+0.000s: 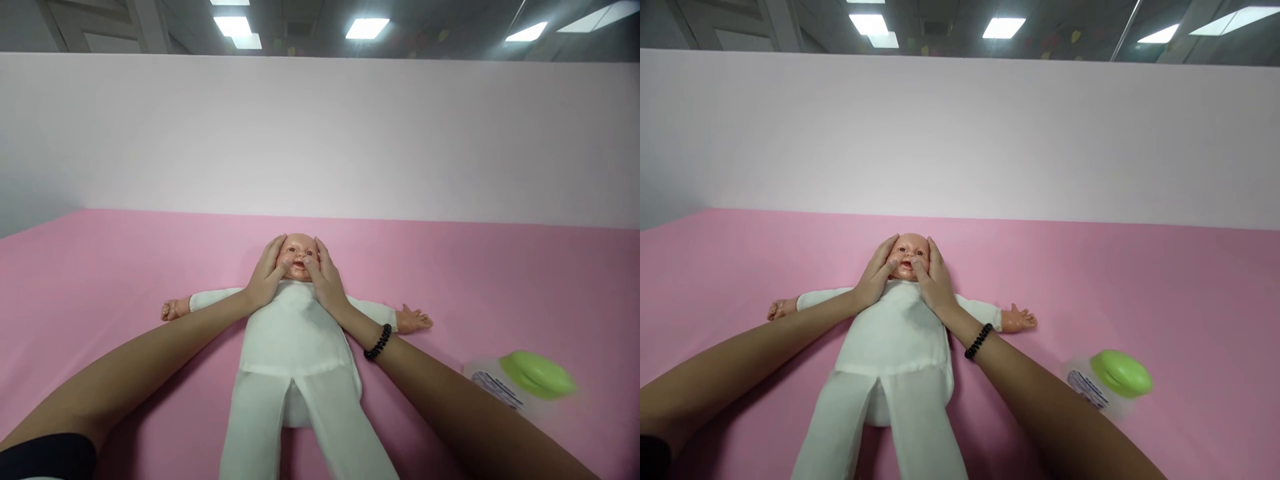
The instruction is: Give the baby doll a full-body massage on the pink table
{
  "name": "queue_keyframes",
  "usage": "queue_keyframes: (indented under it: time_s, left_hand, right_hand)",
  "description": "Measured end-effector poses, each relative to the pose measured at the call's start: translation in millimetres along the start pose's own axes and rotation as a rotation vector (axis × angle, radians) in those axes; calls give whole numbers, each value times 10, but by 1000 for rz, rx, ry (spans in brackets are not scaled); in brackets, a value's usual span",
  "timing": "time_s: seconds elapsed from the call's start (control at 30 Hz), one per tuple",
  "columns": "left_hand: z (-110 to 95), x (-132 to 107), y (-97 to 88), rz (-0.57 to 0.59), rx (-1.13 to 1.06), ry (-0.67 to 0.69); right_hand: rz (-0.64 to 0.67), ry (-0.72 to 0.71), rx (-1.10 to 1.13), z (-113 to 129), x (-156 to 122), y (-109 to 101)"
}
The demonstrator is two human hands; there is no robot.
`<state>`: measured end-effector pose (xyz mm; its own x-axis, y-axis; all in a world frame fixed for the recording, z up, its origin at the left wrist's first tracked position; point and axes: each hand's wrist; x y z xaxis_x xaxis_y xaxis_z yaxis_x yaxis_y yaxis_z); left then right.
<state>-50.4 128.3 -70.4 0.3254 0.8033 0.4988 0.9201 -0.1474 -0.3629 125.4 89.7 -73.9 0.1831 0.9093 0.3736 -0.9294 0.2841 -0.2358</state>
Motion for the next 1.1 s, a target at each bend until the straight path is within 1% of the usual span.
queue_keyframes:
  time_s: [0.17, 0.3, 0.4, 0.47, 0.53, 0.63, 0.67, 0.73, 0.8, 0.87, 0.9, 0.97, 1.0, 1.03, 1.07, 1.1]
  left_hand:
    - [52, -9, -45, 26, 66, 32]
    - [67, -9, -113, 82, 75, 11]
    - [65, -33, -213, 118, 150, 2]
    - [49, -75, -309, 154, 275, 5]
    - [9, -143, -430, 210, 439, -12]
    - [-109, -293, -637, 291, 652, -94]
    - [-158, -355, -709, 317, 707, -117]
    - [-255, -490, -850, 349, 807, -142]
    - [-331, -629, -991, 333, 917, -200]
    - [-374, -748, -1134, 257, 1020, -324]
    - [-383, -792, -1203, 216, 1059, -396]
    - [-378, -840, -1322, 132, 1083, -512]
    - [-363, -846, -1365, 96, 1074, -550]
    - [-340, -843, -1394, 59, 1049, -578]
    - [-309, -835, -1407, 21, 1005, -589]
    - [-268, -827, -1405, -19, 949, -588]
  right_hand:
    - [6, -18, -160, 29, -29, -56]
    - [69, 14, -430, 118, -93, -172]
    - [142, 8, -640, 188, -123, -299]
    - [211, 10, -728, 229, -135, -410]
    - [310, 49, -709, 279, -153, -550]
    - [436, 159, -600, 394, -223, -807]
    - [460, 207, -601, 440, -264, -900]
    - [478, 301, -672, 530, -374, -1078]
    - [454, 367, -760, 596, -501, -1220]
    - [402, 386, -831, 627, -606, -1292]
    - [368, 378, -884, 628, -639, -1295]
    - [269, 315, -1037, 600, -658, -1236]
    - [186, 252, -1138, 571, -651, -1180]
    - [80, 180, -1194, 531, -640, -1112]
    - [-19, 146, -1191, 482, -631, -1037]
    - [-90, 166, -1158, 424, -630, -962]
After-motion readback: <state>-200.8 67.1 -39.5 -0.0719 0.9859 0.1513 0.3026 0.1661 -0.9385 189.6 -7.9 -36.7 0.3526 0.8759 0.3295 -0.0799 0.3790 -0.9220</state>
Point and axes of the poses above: each hand's wrist, its own x-axis towards the middle knuckle, its own y-axis out of the palm, z = x × y, and after that the axes turned 2 degrees about -z, right-handed
